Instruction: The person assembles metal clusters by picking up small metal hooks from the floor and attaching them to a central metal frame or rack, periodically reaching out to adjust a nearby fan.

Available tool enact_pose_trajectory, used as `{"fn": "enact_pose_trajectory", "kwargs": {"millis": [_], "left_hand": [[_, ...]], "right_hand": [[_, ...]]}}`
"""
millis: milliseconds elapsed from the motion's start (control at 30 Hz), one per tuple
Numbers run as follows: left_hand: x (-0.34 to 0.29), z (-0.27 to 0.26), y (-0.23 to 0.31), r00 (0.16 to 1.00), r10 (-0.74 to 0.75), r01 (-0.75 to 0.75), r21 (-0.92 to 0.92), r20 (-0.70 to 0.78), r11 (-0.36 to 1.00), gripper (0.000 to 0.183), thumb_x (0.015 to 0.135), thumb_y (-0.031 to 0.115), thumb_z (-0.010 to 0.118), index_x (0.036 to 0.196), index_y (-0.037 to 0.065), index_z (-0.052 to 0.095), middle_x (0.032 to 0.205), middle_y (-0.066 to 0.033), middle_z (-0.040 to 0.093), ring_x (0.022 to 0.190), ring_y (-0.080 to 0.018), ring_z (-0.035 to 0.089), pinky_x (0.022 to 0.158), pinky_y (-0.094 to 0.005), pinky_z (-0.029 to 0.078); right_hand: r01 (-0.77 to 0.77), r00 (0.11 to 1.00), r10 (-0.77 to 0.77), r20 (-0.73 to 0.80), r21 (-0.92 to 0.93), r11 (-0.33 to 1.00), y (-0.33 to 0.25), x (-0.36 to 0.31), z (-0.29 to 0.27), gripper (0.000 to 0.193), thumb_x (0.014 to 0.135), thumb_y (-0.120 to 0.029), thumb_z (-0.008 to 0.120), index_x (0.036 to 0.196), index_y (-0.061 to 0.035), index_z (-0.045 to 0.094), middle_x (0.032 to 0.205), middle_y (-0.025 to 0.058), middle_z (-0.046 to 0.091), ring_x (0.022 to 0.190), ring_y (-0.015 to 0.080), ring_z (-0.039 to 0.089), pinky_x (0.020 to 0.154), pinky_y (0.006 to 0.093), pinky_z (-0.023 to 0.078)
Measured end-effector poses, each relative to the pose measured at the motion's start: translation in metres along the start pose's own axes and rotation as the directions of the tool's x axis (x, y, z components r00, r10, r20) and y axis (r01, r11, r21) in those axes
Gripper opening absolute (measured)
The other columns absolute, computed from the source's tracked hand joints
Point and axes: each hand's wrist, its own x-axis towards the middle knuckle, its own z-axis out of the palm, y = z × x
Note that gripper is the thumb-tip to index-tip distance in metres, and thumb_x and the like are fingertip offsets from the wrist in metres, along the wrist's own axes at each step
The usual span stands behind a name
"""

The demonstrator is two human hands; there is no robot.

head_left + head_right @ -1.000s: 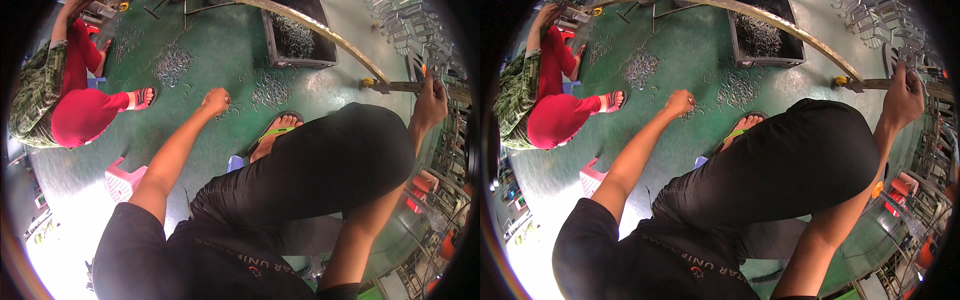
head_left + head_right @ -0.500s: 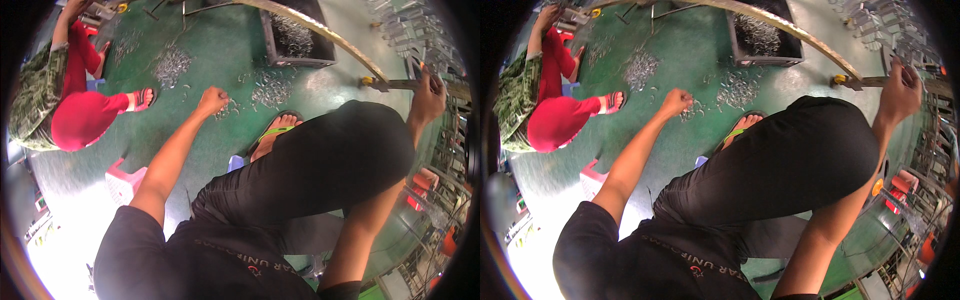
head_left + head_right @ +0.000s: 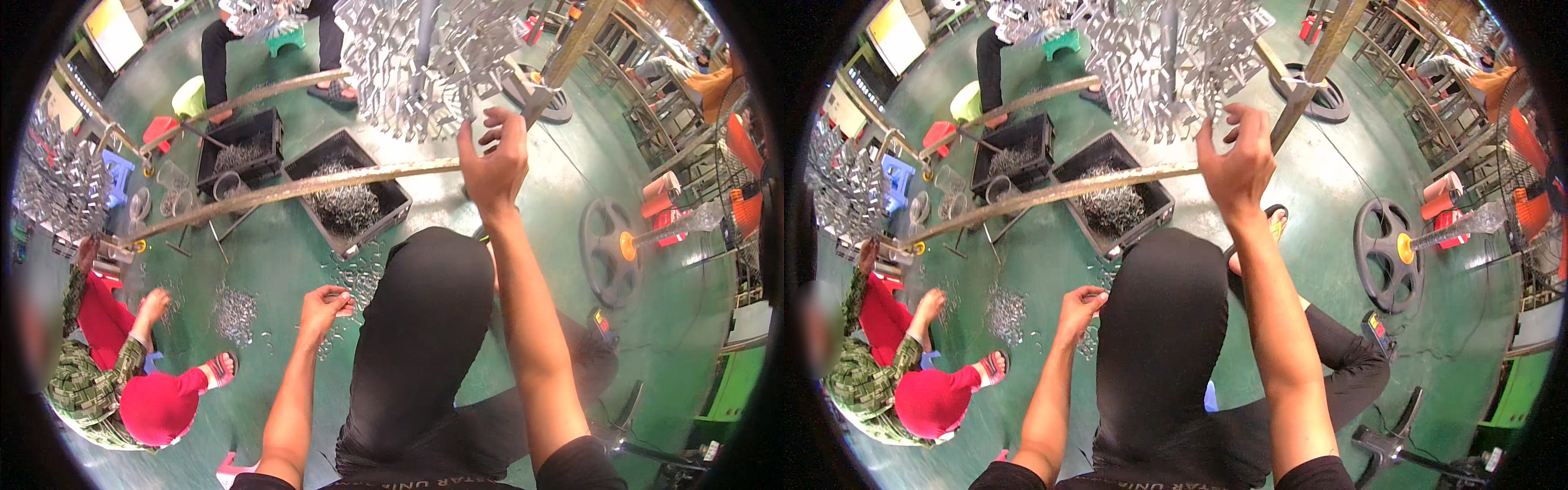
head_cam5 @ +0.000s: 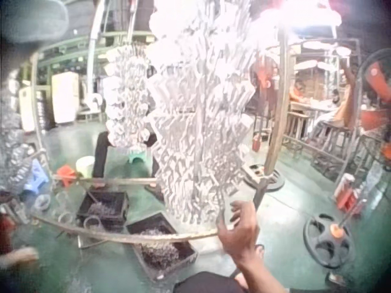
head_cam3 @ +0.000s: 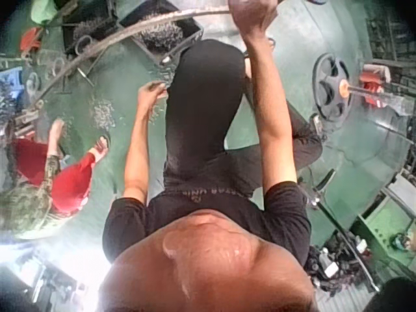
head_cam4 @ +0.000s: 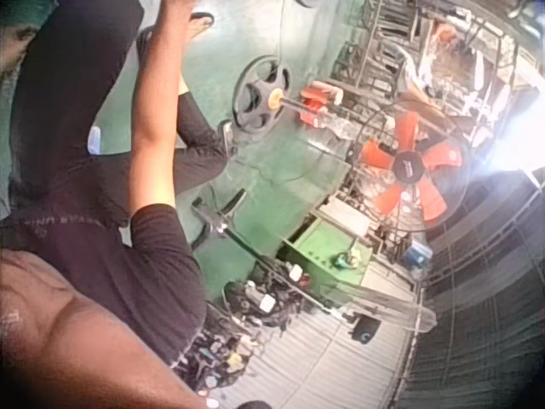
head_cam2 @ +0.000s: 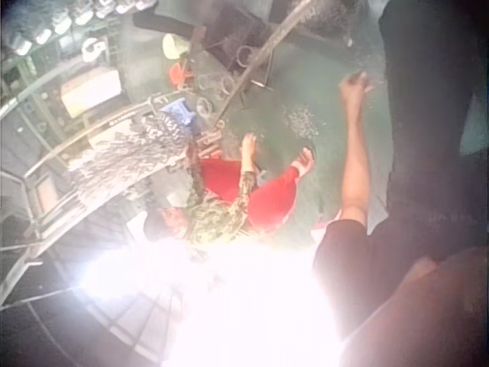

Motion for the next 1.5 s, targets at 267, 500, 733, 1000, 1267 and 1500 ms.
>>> {"fn": "enact_pose_trajectory", "kwargs": {"millis": [267, 500, 733, 1000, 1267, 1500], "left_hand": [[0.006, 0.03, 0.108, 0.962, 0.264, -0.251, -0.149, 0.074, 0.957, 0.028, 0.094, 0.008, 0.074, 0.114, -0.011, 0.068, 0.1, -0.0178, 0.074, 0.087, -0.0194, 0.073, 0.081, -0.0299, 0.063], [-0.014, 0.067, 0.216, 0.848, 0.511, -0.444, -0.337, 0.142, 0.83, 0.016, 0.095, 0.003, 0.069, 0.105, -0.011, 0.069, 0.098, -0.018, 0.074, 0.088, -0.023, 0.074, 0.085, -0.0319, 0.063], [0.003, 0.1, 0.268, 0.724, 0.688, -0.653, -0.265, 0.057, 0.709, 0.021, 0.093, 0.007, 0.075, 0.107, -0.008, 0.072, 0.102, -0.0139, 0.075, 0.093, -0.0195, 0.072, 0.087, -0.0337, 0.061], [0.017, 0.116, 0.269, 0.706, 0.707, -0.681, -0.244, 0.029, 0.69, 0.024, 0.087, 0.013, 0.082, 0.103, -0.003, 0.075, 0.096, -0.0077, 0.076, 0.089, -0.0117, 0.067, 0.083, -0.027, 0.053], [0.018, 0.114, 0.273, 0.719, 0.694, -0.667, -0.302, -0.023, 0.681, 0.024, 0.088, 0.012, 0.082, 0.104, -0.004, 0.075, 0.093, -0.0081, 0.075, 0.084, -0.0109, 0.067, 0.08, -0.0258, 0.053], [0.015, 0.112, 0.272, 0.721, 0.692, -0.666, -0.308, -0.033, 0.679, 0.023, 0.087, 0.01, 0.082, 0.103, -0.005, 0.075, 0.094, -0.0097, 0.076, 0.083, -0.0139, 0.069, 0.079, -0.0285, 0.056]], "right_hand": [[-0.005, 1.0, 0.007, -0.02, 0.085, 0.996, -0.014, -0.002, 0.004, 0.016, 0.083, -0.013, 0.078, 0.091, -0.0048, 0.067, 0.092, 0.008, 0.066, 0.066, 0.0232, 0.066, 0.057, 0.0374, 0.052], [-0.141, 0.988, 0.151, -0.029, 0.216, 0.966, -0.006, -0.019, -0.013, 0.015, 0.083, -0.007, 0.076, 0.09, -0.0013, 0.064, 0.079, 0.0135, 0.068, 0.064, 0.0259, 0.067, 0.058, 0.0363, 0.053], [-0.173, 0.984, 0.176, -0.008, 0.147, 0.974, 0.005, -0.007, -0.021, 0.019, 0.091, -0.015, 0.075, 0.089, 0.0022, 0.066, 0.074, 0.013, 0.07, 0.06, 0.0178, 0.066, 0.057, 0.0314, 0.051], [-0.221, 0.968, 0.198, 0.153, 0.152, 0.963, -0.011, 0.003, -0.008, 0.034, 0.086, -0.033, 0.078, 0.096, -0.0016, 0.072, 0.089, 0.0148, 0.073, 0.071, 0.0283, 0.07, 0.066, 0.0404, 0.055], [-0.065, 0.998, 0.061, 0.025, 0.176, 0.982, -0.031, 0.016, 0.007, 0.024, 0.084, -0.022, 0.079, 0.099, -0.0056, 0.072, 0.092, 0.0106, 0.066, 0.071, 0.0277, 0.067, 0.064, 0.0411, 0.053], [-0.059, 0.998, 0.063, -0.015, 0.183, 0.981, -0.027, 0.019, 0.005, 0.016, 0.084, -0.016, 0.079, 0.093, -0.0047, 0.071, 0.091, 0.0111, 0.065, 0.071, 0.0266, 0.066, 0.064, 0.0401, 0.052]]}}
